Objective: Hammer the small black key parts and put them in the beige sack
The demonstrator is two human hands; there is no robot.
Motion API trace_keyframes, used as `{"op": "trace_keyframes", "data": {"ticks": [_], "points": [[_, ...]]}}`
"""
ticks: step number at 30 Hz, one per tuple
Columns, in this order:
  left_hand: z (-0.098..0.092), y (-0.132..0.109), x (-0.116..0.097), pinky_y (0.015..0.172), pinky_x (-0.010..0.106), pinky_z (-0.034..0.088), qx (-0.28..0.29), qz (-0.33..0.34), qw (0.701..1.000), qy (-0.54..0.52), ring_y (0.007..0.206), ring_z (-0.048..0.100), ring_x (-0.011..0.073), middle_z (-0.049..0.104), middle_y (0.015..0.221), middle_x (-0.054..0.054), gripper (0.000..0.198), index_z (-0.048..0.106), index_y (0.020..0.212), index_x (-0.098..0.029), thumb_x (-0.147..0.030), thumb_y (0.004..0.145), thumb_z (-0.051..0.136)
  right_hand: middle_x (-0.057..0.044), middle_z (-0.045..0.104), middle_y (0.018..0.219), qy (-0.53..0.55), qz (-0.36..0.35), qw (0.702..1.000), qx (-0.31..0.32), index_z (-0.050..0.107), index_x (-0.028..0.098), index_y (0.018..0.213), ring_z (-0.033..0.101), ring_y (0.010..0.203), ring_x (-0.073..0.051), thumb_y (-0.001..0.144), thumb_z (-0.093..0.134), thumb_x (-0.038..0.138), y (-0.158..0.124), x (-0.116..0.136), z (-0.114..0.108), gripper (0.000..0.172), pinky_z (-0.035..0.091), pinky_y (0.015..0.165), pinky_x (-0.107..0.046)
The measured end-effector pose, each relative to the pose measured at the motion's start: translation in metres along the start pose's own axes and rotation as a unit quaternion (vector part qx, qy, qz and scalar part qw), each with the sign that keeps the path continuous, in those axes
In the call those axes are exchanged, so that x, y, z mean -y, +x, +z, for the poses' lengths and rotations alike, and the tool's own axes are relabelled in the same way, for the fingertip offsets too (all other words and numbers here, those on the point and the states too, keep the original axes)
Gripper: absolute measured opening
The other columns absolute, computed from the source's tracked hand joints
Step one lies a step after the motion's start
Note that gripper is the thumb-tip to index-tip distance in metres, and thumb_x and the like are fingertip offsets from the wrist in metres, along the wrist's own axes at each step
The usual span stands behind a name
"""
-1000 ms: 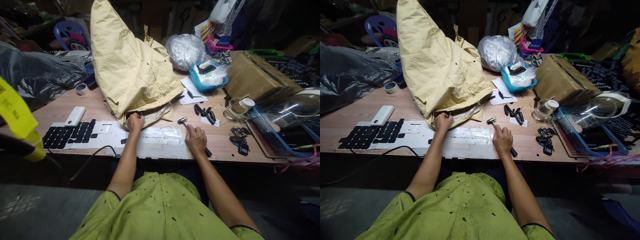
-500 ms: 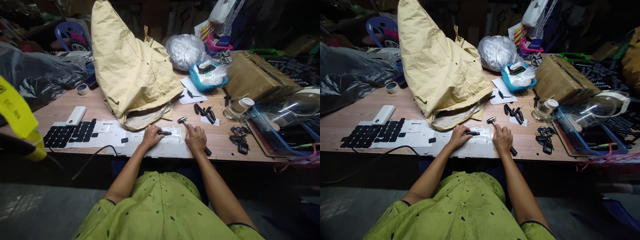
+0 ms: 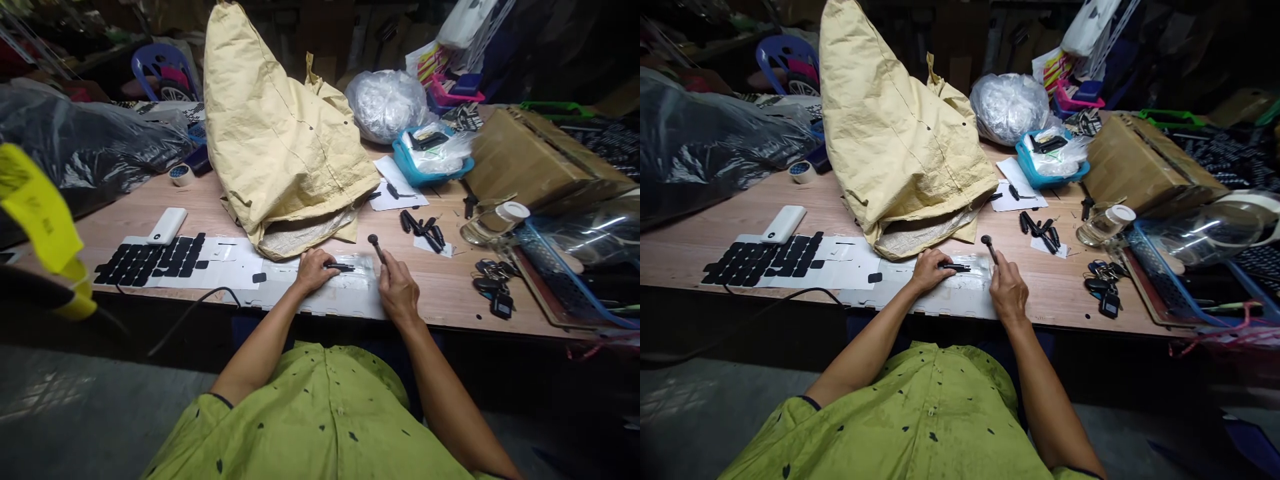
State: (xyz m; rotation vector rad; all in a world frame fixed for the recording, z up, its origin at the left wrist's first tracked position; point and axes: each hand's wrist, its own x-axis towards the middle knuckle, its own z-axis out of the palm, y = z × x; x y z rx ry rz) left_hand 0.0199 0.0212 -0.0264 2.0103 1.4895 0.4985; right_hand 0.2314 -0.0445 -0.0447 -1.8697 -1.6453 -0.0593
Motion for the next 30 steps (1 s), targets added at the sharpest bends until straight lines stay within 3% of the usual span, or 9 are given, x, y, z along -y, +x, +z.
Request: {"op": "trace_keyframes", "data": {"ticks": [4, 7, 16, 22, 27, 30], "points": [[0.002, 0.0, -0.001, 0.094, 0.039, 0.039, 0.003, 0.001, 1.0, 0.001, 0.104, 0.056, 0.0239, 0.07, 0.099, 0.001, 0.014, 0.076, 0.091, -0.026, -0.031, 0.079, 0.082, -0.009, 0.072, 0.115, 0.16, -0.067, 0.984, 0.046, 0.061, 0.026, 0.139, 0.066, 0.106, -0.022, 0.102, 0.038, 0.03, -0.027, 0.03, -0.001, 0.044, 0.054, 0.089, -0.034], [0.003, 0.0, -0.001, 0.093, 0.038, 0.039, 0.006, -0.004, 1.0, 0.011, 0.102, 0.056, 0.0231, 0.07, 0.097, 0.001, 0.014, 0.076, 0.089, -0.025, -0.031, 0.079, 0.082, -0.008, 0.073, 0.112, 0.201, -0.076, 0.973, 0.081, 0.061, 0.027, 0.14, 0.068, 0.103, -0.02, 0.102, 0.038, 0.027, -0.041, 0.043, 0.002, 0.044, 0.055, 0.089, -0.033], [0.004, 0.001, -0.003, 0.092, 0.038, 0.038, 0.008, -0.006, 1.0, 0.011, 0.102, 0.055, 0.0226, 0.07, 0.098, 0.001, 0.012, 0.075, 0.088, -0.025, -0.031, 0.079, 0.082, -0.007, 0.069, 0.094, 0.148, -0.056, 0.983, 0.097, 0.06, 0.029, 0.143, 0.067, 0.086, -0.02, 0.101, 0.039, 0.025, -0.046, 0.043, -0.001, 0.047, 0.055, 0.079, -0.031], [0.004, 0.0, -0.002, 0.096, 0.04, 0.039, 0.002, -0.001, 1.0, -0.006, 0.104, 0.056, 0.0239, 0.071, 0.099, 0.001, 0.013, 0.076, 0.089, -0.026, -0.031, 0.078, 0.082, -0.009, 0.071, 0.108, 0.133, -0.047, 0.987, 0.078, 0.056, 0.028, 0.146, 0.067, 0.101, -0.022, 0.101, 0.039, 0.025, -0.041, 0.044, -0.01, 0.048, 0.055, 0.088, -0.033], [0.006, 0.001, 0.001, 0.095, 0.041, 0.04, 0.0, 0.007, 1.0, -0.008, 0.103, 0.055, 0.0248, 0.072, 0.098, 0.002, 0.013, 0.076, 0.088, -0.027, -0.033, 0.078, 0.082, -0.008, 0.072, 0.103, 0.126, -0.027, 0.986, 0.104, 0.062, 0.029, 0.14, 0.068, 0.097, -0.022, 0.1, 0.038, 0.025, -0.044, 0.039, -0.01, 0.047, 0.056, 0.085, -0.034], [0.005, 0.001, 0.0, 0.095, 0.04, 0.039, 0.0, 0.006, 1.0, -0.005, 0.102, 0.055, 0.0245, 0.071, 0.098, 0.002, 0.014, 0.076, 0.09, -0.026, -0.033, 0.078, 0.081, -0.008, 0.071, 0.104, 0.104, -0.022, 0.991, 0.083, 0.061, 0.028, 0.14, 0.066, 0.097, -0.022, 0.1, 0.036, 0.026, -0.036, 0.032, -0.01, 0.048, 0.054, 0.083, -0.032]]}}
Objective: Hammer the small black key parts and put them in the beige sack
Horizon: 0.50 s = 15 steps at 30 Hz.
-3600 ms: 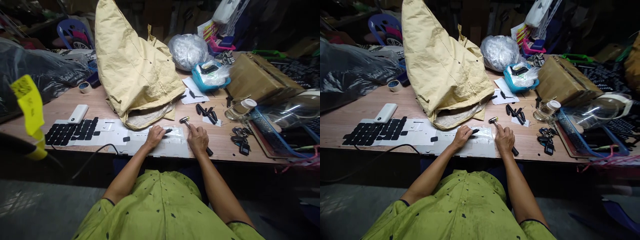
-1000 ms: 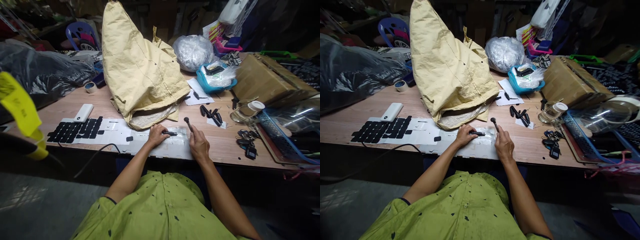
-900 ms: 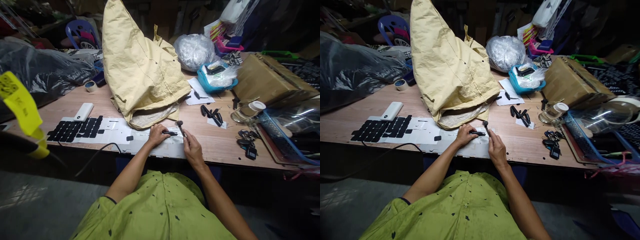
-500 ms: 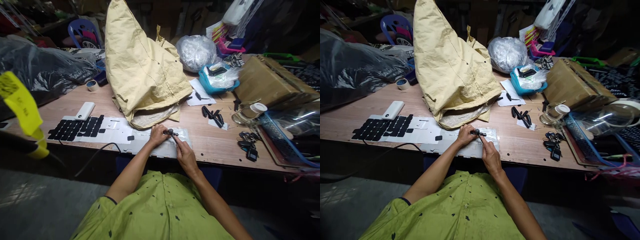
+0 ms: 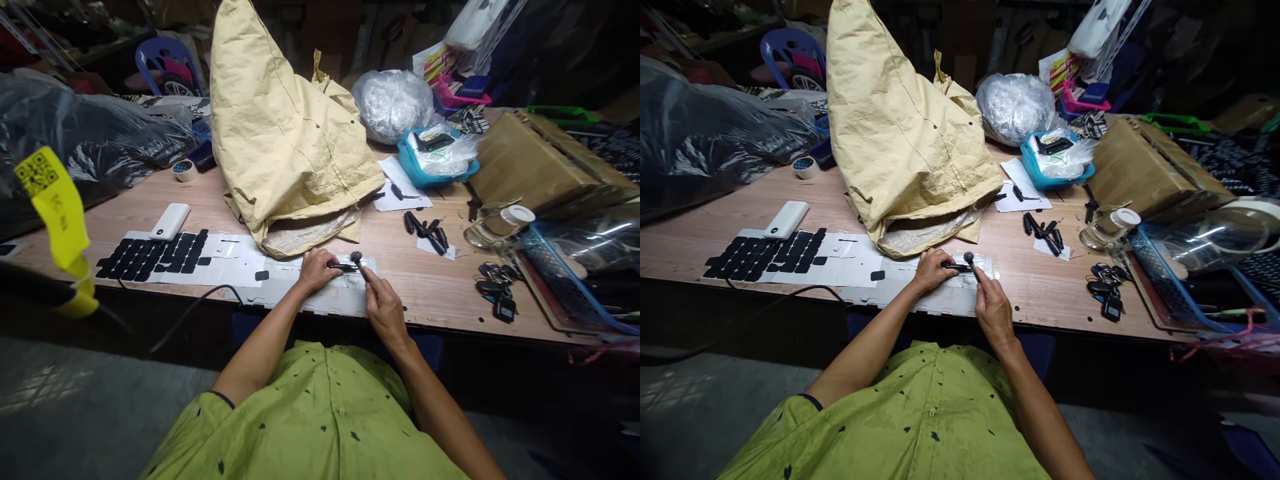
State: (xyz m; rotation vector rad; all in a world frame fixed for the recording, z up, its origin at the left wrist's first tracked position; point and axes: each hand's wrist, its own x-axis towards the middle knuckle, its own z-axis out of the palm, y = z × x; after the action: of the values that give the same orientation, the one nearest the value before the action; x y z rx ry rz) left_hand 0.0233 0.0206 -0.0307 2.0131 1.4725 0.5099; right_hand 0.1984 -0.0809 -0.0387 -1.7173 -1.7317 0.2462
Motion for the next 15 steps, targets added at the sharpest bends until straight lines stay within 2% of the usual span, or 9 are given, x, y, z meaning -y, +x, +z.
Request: {"op": "trace_keyframes", "data": {"ticks": [3, 6, 11, 15], "points": [[-0.002, -0.001, -0.001, 0.096, 0.04, 0.038, 0.006, 0.003, 1.0, 0.001, 0.103, 0.054, 0.024, 0.07, 0.097, 0.002, 0.013, 0.076, 0.091, -0.026, -0.034, 0.081, 0.079, -0.008, 0.068, 0.101, -0.072, 0.029, 0.996, -0.037, 0.064, 0.028, 0.138, 0.062, 0.088, -0.021, 0.099, 0.039, 0.027, 0.019, -0.013, -0.006, 0.046, 0.048, 0.072, -0.03], [-0.004, -0.001, 0.0, 0.096, 0.039, 0.037, 0.015, 0.006, 1.0, -0.003, 0.103, 0.054, 0.0229, 0.07, 0.098, 0.001, 0.013, 0.075, 0.093, -0.025, -0.036, 0.09, 0.069, -0.007, 0.062, 0.089, -0.172, 0.056, 0.982, -0.062, 0.07, 0.027, 0.13, 0.053, 0.075, -0.018, 0.097, 0.046, 0.026, 0.041, -0.034, -0.01, 0.041, 0.035, 0.062, -0.028], [-0.006, -0.001, 0.002, 0.093, 0.036, 0.037, 0.016, 0.001, 1.0, 0.014, 0.099, 0.054, 0.0202, 0.068, 0.097, 0.002, 0.033, 0.067, 0.084, -0.021, -0.033, 0.104, 0.044, -0.009, 0.055, 0.083, -0.251, 0.051, 0.964, -0.074, 0.076, 0.022, 0.118, 0.042, 0.075, -0.02, 0.094, 0.05, 0.021, 0.061, -0.059, -0.004, 0.035, 0.024, 0.063, -0.032], [-0.008, -0.004, 0.002, 0.091, 0.035, 0.037, 0.018, -0.004, 1.0, 0.014, 0.097, 0.055, 0.0196, 0.067, 0.094, 0.002, 0.038, 0.061, 0.078, -0.021, -0.033, 0.106, 0.038, -0.01, 0.053, 0.086, -0.254, 0.058, 0.962, -0.084, 0.074, 0.023, 0.12, 0.039, 0.078, -0.021, 0.094, 0.05, 0.021, 0.059, -0.061, 0.002, 0.036, 0.023, 0.064, -0.032]]}}
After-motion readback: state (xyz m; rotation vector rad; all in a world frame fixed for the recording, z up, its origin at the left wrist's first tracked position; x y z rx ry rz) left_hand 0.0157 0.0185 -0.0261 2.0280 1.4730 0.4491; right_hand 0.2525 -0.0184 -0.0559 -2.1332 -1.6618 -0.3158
